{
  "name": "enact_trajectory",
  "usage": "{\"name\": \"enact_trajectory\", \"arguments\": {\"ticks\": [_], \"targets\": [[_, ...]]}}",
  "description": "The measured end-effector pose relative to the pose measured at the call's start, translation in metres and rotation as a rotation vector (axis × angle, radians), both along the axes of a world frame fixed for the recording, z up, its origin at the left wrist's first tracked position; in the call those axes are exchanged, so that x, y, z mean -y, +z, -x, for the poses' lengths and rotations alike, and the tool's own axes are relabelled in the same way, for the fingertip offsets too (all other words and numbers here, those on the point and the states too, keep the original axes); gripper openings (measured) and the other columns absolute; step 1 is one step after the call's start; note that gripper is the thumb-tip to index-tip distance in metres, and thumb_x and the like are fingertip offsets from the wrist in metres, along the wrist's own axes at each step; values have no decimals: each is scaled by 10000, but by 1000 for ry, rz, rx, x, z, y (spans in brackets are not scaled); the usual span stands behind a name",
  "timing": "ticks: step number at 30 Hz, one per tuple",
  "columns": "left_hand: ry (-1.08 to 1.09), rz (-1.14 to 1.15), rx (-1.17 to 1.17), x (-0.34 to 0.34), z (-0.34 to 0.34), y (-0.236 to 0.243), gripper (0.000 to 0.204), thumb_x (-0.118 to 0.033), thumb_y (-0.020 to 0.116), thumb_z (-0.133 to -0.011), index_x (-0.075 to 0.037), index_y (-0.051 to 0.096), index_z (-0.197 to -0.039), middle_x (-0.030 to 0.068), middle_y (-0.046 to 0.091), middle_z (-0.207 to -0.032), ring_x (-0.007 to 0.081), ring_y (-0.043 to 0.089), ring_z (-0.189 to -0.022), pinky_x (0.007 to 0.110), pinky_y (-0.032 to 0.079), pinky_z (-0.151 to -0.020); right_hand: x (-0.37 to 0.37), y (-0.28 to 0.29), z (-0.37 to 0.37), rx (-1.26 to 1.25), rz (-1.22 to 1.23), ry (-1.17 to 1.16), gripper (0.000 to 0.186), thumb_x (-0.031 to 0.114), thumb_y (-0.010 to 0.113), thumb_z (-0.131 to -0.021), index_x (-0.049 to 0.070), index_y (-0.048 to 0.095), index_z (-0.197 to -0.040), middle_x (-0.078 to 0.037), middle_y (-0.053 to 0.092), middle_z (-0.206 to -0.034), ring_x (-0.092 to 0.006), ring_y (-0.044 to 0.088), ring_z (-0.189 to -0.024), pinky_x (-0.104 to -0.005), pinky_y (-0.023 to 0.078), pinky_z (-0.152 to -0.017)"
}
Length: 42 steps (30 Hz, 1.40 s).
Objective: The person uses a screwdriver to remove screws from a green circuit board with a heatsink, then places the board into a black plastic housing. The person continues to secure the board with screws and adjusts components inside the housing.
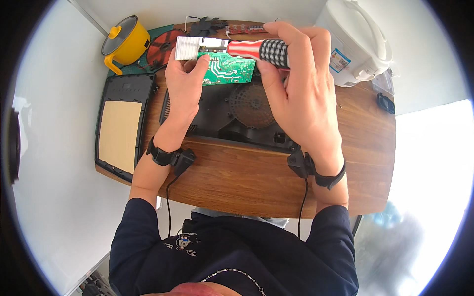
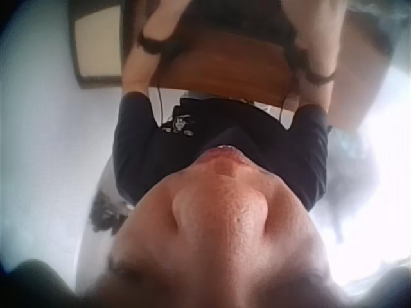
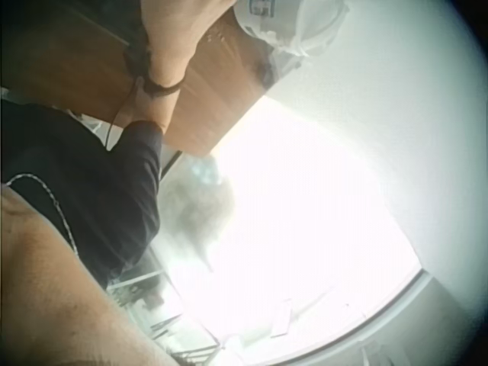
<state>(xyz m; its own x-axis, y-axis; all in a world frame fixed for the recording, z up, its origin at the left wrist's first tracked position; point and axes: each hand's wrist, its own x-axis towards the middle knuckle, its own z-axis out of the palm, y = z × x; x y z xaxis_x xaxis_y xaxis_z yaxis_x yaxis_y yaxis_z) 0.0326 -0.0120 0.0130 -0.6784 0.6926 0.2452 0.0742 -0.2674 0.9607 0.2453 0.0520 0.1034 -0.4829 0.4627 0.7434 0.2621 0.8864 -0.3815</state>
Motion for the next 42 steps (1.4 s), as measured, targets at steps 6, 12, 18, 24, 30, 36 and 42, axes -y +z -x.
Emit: {"name": "enact_trajectory", "arguments": {"ticks": [6,12,18,24,30,36,42], "targets": [[7,-16,14,-1,2,-1,298,-6,725,-915,-5,591,-1182,42,702,-982,71,619,-766,258,511,-638,6,-1,2,-43,78,-20,428,161,743,-973,-4,538,-1310,-155,581,-1110,-303,641,-839,-369,556,-685],[-6,-11,17,-1,-1,2,293,-6,725,-917,-10,592,-1178,46,704,-994,70,614,-766,257,505,-631,-3,-4,2,-49,-10,-34,382,135,731,-974,-2,547,-1281,-151,579,-1117,-289,646,-817,-369,547,-646],[-21,-35,14,-1,0,-1,291,-5,723,-921,-6,589,-1180,51,705,-1010,73,617,-777,257,511,-659,-4,-3,-2,24,-4,-72,393,192,753,-973,34,569,-1282,-151,628,-1089,-311,674,-777,-389,557,-662],[-7,-21,7,-2,-1,-1,290,-8,724,-921,-6,592,-1179,48,705,-1010,74,618,-787,255,513,-678,-6,3,-7,80,41,-61,454,255,767,-968,54,570,-1325,-175,665,-1079,-331,699,-810,-375,572,-698],[2,-14,3,0,1,0,291,-13,727,-920,-4,593,-1178,47,707,-1007,77,623,-789,260,516,-675,-5,-2,-7,-12,207,35,506,283,746,-985,33,535,-1370,-188,638,-1102,-325,679,-885,-381,567,-707],[2,-27,20,-3,0,0,293,-11,729,-917,-3,591,-1176,44,701,-997,76,623,-783,257,511,-658,-4,-6,3,-54,32,-23,474,213,781,-948,35,573,-1334,-118,611,-1029,-308,654,-832,-379,559,-694],[-16,-35,-2,-2,0,-2,294,-13,730,-917,-4,591,-1175,41,692,-989,65,605,-770,255,507,-650,-3,-4,1,-28,-5,-27,437,206,788,-942,24,592,-1288,-93,610,-1012,-309,651,-794,-360,551,-675]]}}
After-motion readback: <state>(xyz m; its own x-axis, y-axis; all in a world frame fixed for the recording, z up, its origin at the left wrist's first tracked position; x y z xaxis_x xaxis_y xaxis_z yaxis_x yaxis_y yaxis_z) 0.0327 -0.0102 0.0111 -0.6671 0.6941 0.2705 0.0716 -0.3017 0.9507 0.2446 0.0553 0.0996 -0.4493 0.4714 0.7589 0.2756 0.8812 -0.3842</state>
